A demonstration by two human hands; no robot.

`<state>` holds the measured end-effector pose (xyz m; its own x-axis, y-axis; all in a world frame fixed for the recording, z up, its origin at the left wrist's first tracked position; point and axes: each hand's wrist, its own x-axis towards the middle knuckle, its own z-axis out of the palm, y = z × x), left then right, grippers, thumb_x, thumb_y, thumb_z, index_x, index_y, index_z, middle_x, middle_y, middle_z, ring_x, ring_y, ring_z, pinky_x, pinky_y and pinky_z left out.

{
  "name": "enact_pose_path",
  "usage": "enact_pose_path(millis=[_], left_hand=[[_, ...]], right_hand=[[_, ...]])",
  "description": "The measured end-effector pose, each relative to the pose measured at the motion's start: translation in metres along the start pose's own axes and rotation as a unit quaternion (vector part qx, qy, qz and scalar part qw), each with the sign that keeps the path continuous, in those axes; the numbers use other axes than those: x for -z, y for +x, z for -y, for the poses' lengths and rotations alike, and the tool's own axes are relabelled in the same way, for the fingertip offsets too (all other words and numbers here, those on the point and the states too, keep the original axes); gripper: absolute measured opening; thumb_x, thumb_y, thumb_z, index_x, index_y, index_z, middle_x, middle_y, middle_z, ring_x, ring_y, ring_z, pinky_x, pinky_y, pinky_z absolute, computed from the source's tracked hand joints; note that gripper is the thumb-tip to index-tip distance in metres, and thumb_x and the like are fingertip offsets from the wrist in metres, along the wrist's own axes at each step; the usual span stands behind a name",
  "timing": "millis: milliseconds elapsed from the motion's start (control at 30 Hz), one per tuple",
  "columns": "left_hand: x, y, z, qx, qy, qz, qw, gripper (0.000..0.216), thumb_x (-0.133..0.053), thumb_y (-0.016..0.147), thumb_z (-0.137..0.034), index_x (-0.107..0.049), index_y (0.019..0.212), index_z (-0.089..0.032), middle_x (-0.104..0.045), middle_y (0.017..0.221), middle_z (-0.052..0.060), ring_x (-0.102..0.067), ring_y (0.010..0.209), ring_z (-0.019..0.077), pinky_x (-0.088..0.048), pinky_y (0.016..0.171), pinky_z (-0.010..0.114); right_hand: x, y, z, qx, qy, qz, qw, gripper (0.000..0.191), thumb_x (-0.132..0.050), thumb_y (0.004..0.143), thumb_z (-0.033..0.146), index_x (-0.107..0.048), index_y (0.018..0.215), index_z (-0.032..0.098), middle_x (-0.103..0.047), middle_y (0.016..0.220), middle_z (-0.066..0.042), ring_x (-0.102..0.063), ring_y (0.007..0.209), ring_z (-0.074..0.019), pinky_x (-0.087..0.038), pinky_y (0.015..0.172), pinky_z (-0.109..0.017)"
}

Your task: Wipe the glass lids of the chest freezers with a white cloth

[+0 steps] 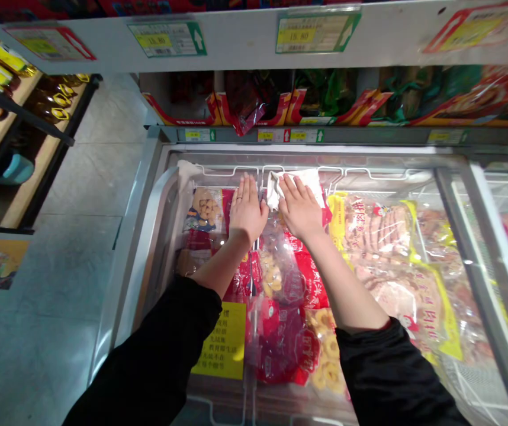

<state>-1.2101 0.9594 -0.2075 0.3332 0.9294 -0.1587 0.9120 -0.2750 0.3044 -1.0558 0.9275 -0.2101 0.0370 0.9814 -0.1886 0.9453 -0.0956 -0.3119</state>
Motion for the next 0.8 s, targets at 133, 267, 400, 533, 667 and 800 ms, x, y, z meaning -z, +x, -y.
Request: enact_pose_path(millis=[133,267,400,533,667,800], left_hand=[[0.001,0.0,-0.001,0.003,0.0,0.003,1.0,0.07,-0.043,0.105,-0.022,-0.027,0.168,0.005,-0.024,0.18,0.024,-0.02,0.169,0.0313,-0.019,0.14,0.044],[0.003,-0.001,-0.001,-0.007,0.007,0.01,1.0,0.063,-0.036,0.105,-0.014,-0.034,0.166,0.003,-0.03,0.179,0.022,-0.02,0.169,0.0296,-0.019,0.14,0.044],[0.005,-0.002,0.0,-0.01,0.009,0.005,1.0,0.063,-0.034,0.104,-0.009,-0.034,0.166,0.003,-0.031,0.178,0.021,-0.022,0.169,0.0282,-0.019,0.14,0.043],[0.003,-0.001,0.0,-0.016,-0.004,-0.01,1.0,0.062,-0.032,0.102,-0.005,-0.039,0.164,0.002,-0.035,0.176,0.022,-0.028,0.167,0.0279,-0.025,0.138,0.047],[0.001,0.002,0.007,-0.027,-0.017,-0.013,0.999,0.063,-0.031,0.101,-0.002,-0.041,0.163,0.001,-0.038,0.175,0.022,-0.032,0.166,0.0275,-0.029,0.137,0.047],[0.009,0.003,0.028,-0.1,-0.016,0.013,0.995,0.061,-0.033,0.103,-0.005,-0.043,0.163,-0.001,-0.04,0.174,0.02,-0.035,0.164,0.0262,-0.03,0.136,0.045]], right_hand=[[-0.007,-0.009,0.013,0.036,-0.001,0.008,0.999,0.067,-0.027,0.106,0.032,-0.034,0.172,0.021,-0.03,0.18,0.0,-0.023,0.168,-0.0245,-0.023,0.139,-0.052],[-0.005,0.021,0.021,0.067,0.006,0.023,0.997,0.067,-0.027,0.106,0.032,-0.035,0.172,0.022,-0.031,0.179,0.002,-0.025,0.168,-0.0243,-0.024,0.139,-0.052],[-0.001,0.052,0.02,0.071,0.011,0.032,0.997,0.068,-0.029,0.106,0.031,-0.033,0.172,0.019,-0.029,0.18,0.001,-0.023,0.168,-0.0251,-0.023,0.138,-0.05],[-0.002,0.049,0.012,0.041,0.007,0.022,0.999,0.068,-0.029,0.105,0.032,-0.034,0.172,0.017,-0.03,0.18,-0.002,-0.024,0.168,-0.0258,-0.025,0.137,-0.052],[-0.006,0.023,0.018,0.009,0.001,0.01,1.0,0.068,-0.029,0.105,0.032,-0.036,0.171,0.015,-0.031,0.18,-0.004,-0.025,0.168,-0.0267,-0.025,0.137,-0.053],[-0.009,0.011,0.034,0.02,-0.012,0.007,1.0,0.068,-0.027,0.106,0.031,-0.036,0.171,0.015,-0.031,0.18,-0.004,-0.025,0.168,-0.0267,-0.026,0.137,-0.052]])
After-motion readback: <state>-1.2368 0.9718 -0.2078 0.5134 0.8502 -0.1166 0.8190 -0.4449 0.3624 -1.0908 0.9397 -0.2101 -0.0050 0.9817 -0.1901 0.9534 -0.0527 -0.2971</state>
